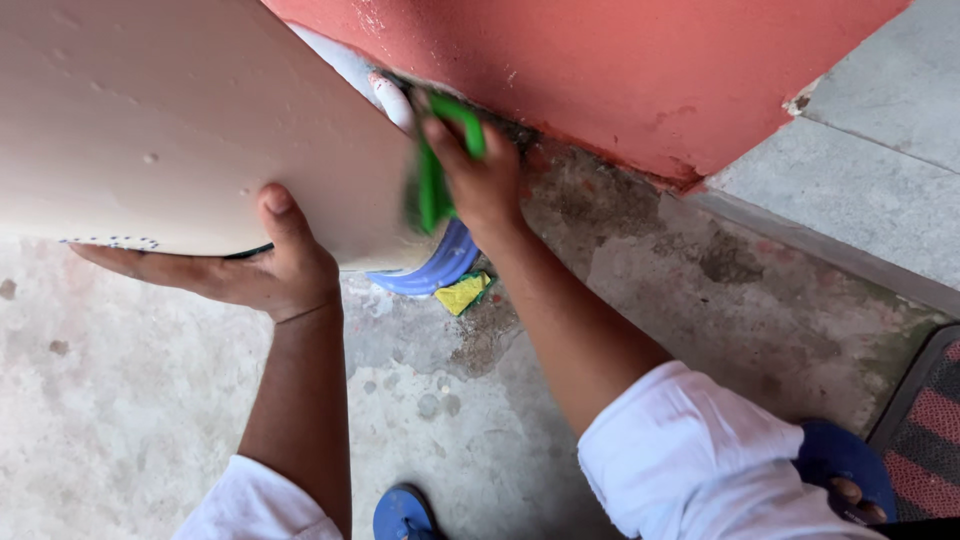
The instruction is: The person scrubs the exterior surface of a pedestal sink using a green scrubbing brush. They clean the sides and the base of the sink, then briefly rinse the brush under a tap before continuing to scrub the lower sections of the sink pedestal.
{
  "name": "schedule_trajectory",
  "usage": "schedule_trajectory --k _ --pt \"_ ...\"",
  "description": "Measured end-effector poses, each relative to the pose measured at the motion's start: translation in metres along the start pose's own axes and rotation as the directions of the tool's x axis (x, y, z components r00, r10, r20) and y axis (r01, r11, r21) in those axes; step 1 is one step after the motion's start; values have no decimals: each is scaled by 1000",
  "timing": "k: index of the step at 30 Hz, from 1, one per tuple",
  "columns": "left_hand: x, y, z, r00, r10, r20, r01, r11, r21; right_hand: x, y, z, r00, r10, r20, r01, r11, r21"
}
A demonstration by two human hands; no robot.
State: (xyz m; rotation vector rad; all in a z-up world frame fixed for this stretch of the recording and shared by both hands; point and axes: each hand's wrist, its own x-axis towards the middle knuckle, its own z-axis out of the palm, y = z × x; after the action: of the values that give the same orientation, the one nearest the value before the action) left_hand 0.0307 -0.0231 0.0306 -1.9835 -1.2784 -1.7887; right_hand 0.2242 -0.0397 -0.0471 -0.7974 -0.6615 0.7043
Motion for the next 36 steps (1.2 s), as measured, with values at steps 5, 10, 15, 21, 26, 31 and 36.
schedule_trajectory --k 5,10,15,21,26,31,36 --pt "-4 -23 -2 999 34 -4 -33 988 153 -89 53 -36 759 633 -155 -647 760 -66" --pt "-10 -41 -3 1000 3 -1 -3 991 130 -107 57 -2 797 580 -169 -553 813 185" --pt "-15 -42 -7 999 -6 34 3 995 101 -56 74 -26 843 516 -153 -463 840 284" --pt "-8 -31 -4 1000 -6 22 1 980 198 -104 65 3 612 703 -362 -714 688 129" --pt "-12 -26 -5 999 -50 16 50 999 17 -84 72 -9 669 667 -329 -658 737 156" --pt "-14 -39 -6 999 6 37 -11 988 154 -112 103 -20 583 659 -475 -763 645 -42" --pt "-15 -48 -7 999 -11 50 4 989 146 -120 115 -13 556 679 -479 -734 672 99"
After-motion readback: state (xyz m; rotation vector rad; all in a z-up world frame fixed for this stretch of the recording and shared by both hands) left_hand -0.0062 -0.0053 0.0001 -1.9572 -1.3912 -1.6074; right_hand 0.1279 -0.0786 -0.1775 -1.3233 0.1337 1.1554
